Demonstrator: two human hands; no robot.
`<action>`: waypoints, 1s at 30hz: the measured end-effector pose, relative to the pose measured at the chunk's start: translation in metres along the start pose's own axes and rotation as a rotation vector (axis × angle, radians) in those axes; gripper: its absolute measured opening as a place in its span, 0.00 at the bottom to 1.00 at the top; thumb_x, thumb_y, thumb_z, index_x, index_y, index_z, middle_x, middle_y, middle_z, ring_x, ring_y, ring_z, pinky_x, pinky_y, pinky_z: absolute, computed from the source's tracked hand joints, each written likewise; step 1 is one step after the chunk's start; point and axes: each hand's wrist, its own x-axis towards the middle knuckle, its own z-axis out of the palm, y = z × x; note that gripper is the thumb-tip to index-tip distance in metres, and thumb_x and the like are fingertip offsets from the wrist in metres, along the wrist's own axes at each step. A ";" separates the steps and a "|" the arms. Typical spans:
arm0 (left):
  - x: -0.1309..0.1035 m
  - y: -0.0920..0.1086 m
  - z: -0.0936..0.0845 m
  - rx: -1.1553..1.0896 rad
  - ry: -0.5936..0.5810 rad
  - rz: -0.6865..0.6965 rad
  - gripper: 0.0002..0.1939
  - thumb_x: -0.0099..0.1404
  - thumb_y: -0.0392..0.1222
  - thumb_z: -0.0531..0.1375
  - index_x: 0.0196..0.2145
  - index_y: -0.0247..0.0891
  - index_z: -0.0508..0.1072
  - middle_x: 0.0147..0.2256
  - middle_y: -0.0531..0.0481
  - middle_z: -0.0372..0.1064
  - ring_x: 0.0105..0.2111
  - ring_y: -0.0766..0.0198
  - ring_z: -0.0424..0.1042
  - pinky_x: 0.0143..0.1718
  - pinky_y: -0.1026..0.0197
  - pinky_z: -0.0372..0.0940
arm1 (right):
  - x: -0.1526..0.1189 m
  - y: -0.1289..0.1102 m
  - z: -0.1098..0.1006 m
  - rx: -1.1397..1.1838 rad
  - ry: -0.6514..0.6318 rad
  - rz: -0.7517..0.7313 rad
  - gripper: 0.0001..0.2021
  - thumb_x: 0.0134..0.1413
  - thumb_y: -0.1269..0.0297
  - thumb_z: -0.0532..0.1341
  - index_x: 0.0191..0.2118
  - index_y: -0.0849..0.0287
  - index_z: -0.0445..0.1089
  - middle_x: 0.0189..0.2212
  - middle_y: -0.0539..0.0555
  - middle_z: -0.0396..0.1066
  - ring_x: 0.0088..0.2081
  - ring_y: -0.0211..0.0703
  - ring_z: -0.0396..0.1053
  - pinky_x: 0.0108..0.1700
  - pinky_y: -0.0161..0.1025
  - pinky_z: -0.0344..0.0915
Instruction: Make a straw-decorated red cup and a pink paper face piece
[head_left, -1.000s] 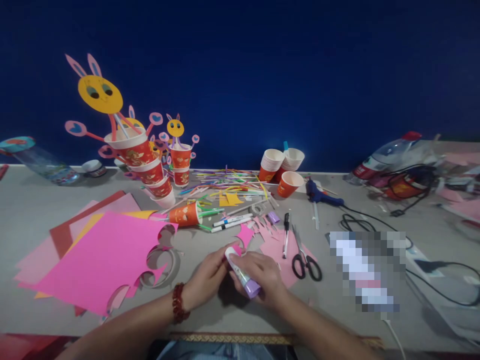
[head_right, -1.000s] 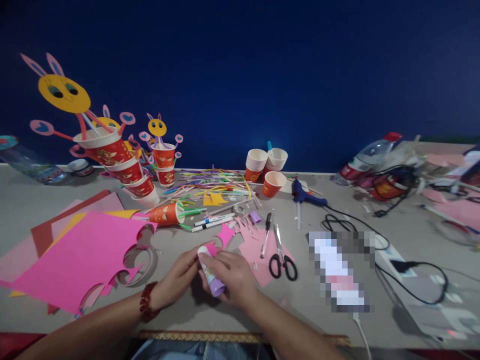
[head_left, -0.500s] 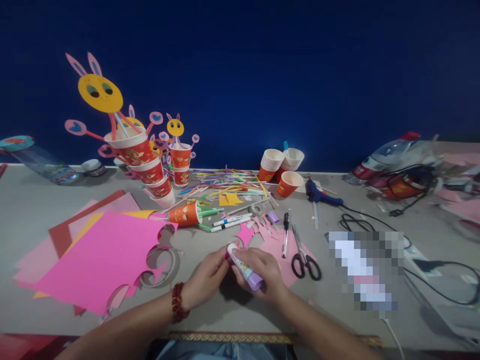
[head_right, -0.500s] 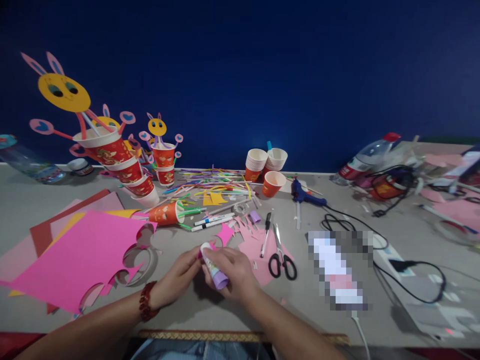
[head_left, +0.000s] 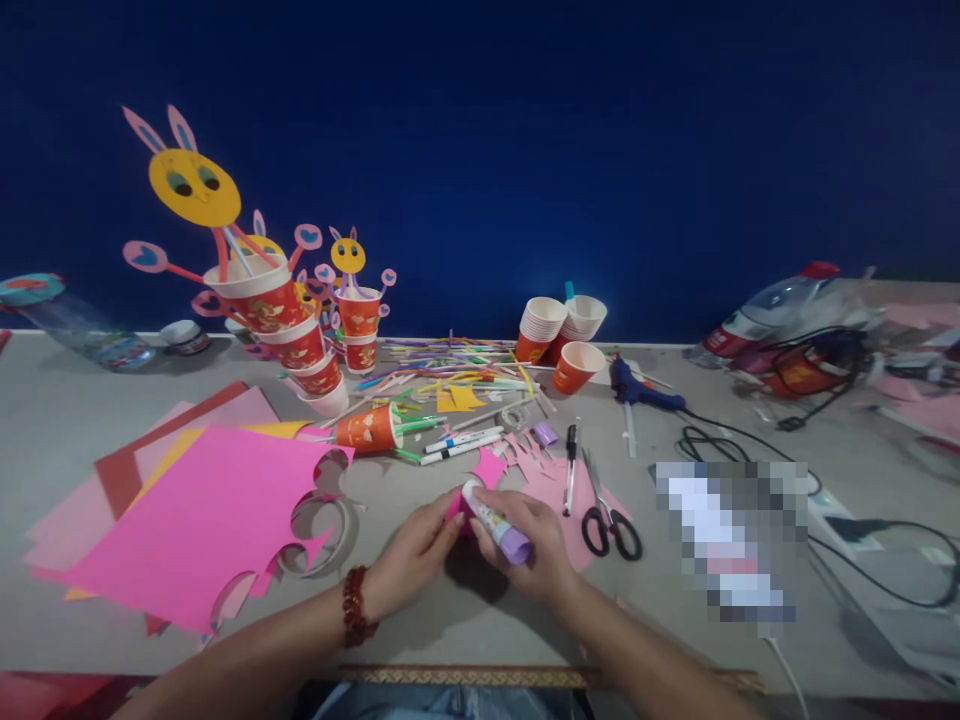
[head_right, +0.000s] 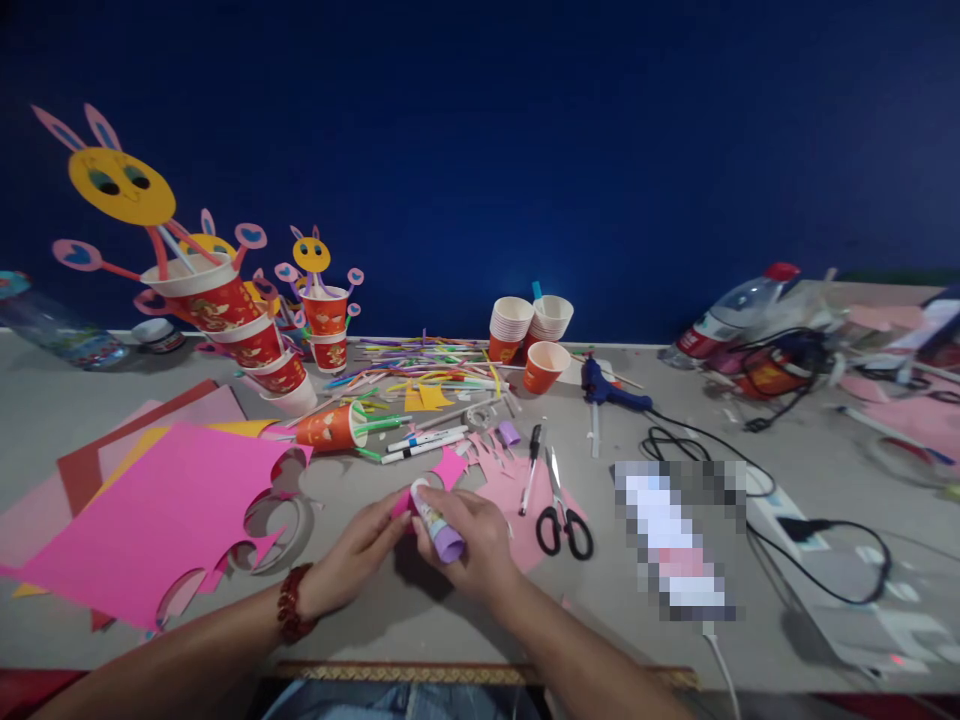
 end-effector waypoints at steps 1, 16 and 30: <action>0.000 0.000 0.000 0.001 0.000 0.009 0.22 0.76 0.48 0.49 0.63 0.41 0.67 0.59 0.43 0.70 0.58 0.55 0.69 0.62 0.53 0.62 | 0.000 0.000 0.000 0.009 -0.005 -0.014 0.19 0.59 0.70 0.63 0.56 0.53 0.69 0.37 0.57 0.80 0.33 0.45 0.78 0.37 0.39 0.74; -0.001 0.003 0.000 0.033 0.014 0.027 0.21 0.76 0.48 0.50 0.62 0.42 0.68 0.58 0.44 0.72 0.57 0.55 0.71 0.60 0.54 0.64 | 0.002 -0.002 -0.003 0.018 0.017 0.022 0.18 0.58 0.70 0.63 0.54 0.52 0.70 0.37 0.56 0.80 0.32 0.45 0.77 0.34 0.38 0.73; -0.001 -0.001 0.000 0.011 0.026 0.001 0.23 0.76 0.47 0.51 0.64 0.41 0.66 0.61 0.43 0.68 0.60 0.53 0.68 0.63 0.51 0.61 | 0.002 -0.002 -0.001 -0.028 0.011 -0.007 0.18 0.58 0.70 0.63 0.54 0.53 0.70 0.33 0.55 0.79 0.30 0.44 0.76 0.33 0.38 0.73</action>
